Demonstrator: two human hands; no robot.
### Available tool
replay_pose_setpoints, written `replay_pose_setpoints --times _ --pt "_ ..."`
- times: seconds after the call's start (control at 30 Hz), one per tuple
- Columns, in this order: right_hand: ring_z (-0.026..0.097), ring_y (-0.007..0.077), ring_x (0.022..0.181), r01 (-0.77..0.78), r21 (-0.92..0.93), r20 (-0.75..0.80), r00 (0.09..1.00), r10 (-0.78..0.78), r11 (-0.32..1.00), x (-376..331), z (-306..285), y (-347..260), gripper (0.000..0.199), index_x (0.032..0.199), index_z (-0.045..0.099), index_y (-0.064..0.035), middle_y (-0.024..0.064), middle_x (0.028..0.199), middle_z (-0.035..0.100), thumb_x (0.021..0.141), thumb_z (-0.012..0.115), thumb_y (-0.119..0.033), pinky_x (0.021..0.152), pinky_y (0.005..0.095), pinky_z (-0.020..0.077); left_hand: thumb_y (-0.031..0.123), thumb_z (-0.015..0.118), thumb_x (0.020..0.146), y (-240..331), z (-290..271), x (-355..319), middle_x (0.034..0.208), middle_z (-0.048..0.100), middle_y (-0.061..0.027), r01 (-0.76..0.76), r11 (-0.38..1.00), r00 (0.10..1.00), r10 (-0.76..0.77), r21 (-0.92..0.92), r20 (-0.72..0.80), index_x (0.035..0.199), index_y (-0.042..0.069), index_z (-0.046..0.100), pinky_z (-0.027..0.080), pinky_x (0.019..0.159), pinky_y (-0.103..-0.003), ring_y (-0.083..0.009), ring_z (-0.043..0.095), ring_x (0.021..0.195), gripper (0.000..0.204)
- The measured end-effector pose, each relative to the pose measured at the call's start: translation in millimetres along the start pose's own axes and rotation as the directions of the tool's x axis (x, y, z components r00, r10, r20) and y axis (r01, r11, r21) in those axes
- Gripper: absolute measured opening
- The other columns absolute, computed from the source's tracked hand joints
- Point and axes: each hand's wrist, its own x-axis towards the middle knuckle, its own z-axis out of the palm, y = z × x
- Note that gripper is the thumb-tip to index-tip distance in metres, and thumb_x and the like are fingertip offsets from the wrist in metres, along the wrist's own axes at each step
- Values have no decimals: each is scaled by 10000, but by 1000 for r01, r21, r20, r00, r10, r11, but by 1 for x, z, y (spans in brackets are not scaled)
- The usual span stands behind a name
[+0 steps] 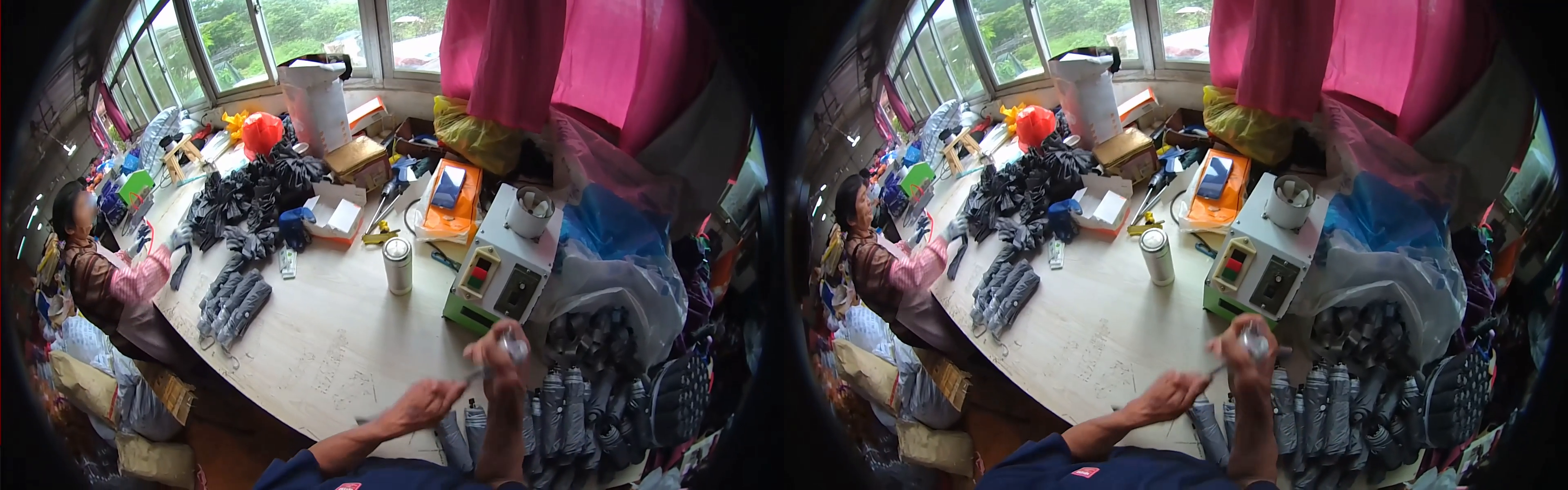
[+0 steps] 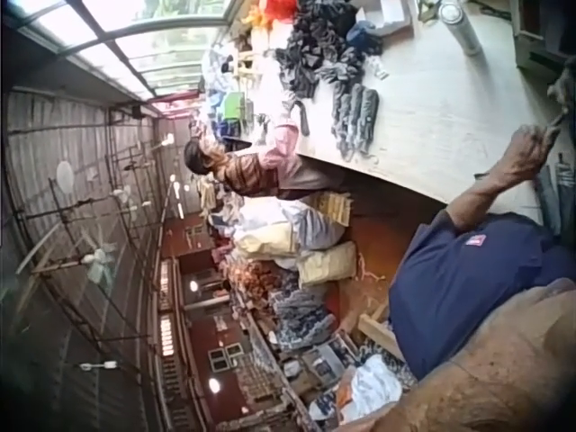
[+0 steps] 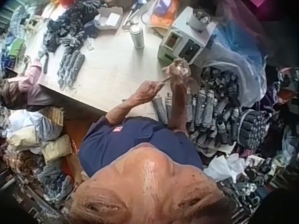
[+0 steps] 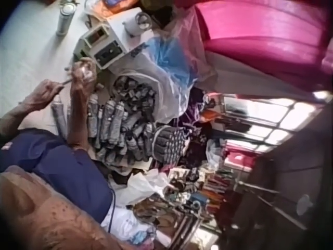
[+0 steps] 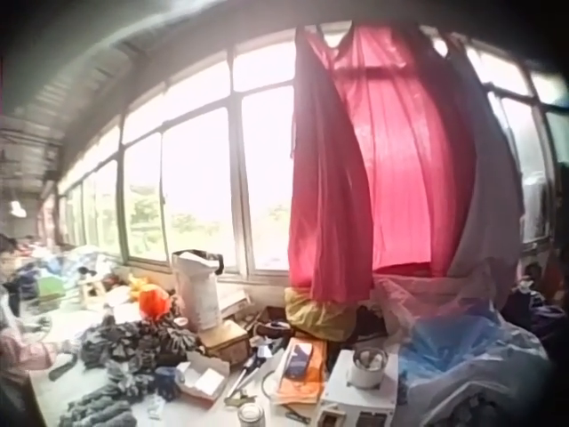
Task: Assembling small mechanical components at a workbench in a production facility.
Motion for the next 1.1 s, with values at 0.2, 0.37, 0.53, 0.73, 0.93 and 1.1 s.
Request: replay_pose_setpoints --times 0.2,0.37,0.53,0.73,0.93,1.1 --pt "499 137 560 -313 540 777 541 -321 781 8 -2 -23 256 1075 489 -2 15 659 482 858 615 -49 700 381 492 60 432 888 -12 13 4 635 424 -98 -440 862 897 434 253 83 927 -8 535 393 530 -333 -241 443 544 130" --pt "521 150 593 90 77 277 955 -108 993 14 9 -26 270 1074 517 19 58 683 524 824 618 26 673 380 502 75 428 895 37 -10 11 623 419 -127 -121 969 959 170 214 -227 845 -4 501 382 520 -344 -238 407 519 119" --pt "555 164 673 109 91 271 954 -129 990 4 18 -23 264 1091 520 22 87 751 549 839 597 35 730 407 507 244 443 964 38 -1 13 619 438 -162 -23 989 991 3 -144 -137 767 -1 522 370 544 -387 -263 415 549 324" --pt "543 168 652 -615 337 916 37 -401 713 36 16 -37 339 1159 443 15 98 743 539 850 580 34 726 420 510 215 455 943 43 -6 17 620 424 -179 1 939 983 62 -344 173 793 9 508 372 511 -368 -236 446 542 260" --pt "582 240 667 -359 535 763 593 -256 765 19 8 -29 140 997 535 45 151 767 575 885 568 -33 669 446 514 276 449 961 49 -18 19 621 478 -206 3 958 997 18 -286 72 719 10 512 393 532 -388 -227 526 575 365" --pt "610 299 636 -482 261 962 206 -182 836 35 -3 -30 254 1032 614 7 205 764 616 915 595 -217 657 488 506 303 392 976 25 8 11 618 526 -171 -158 940 987 162 -304 -13 750 37 511 406 498 -421 -329 556 565 369"
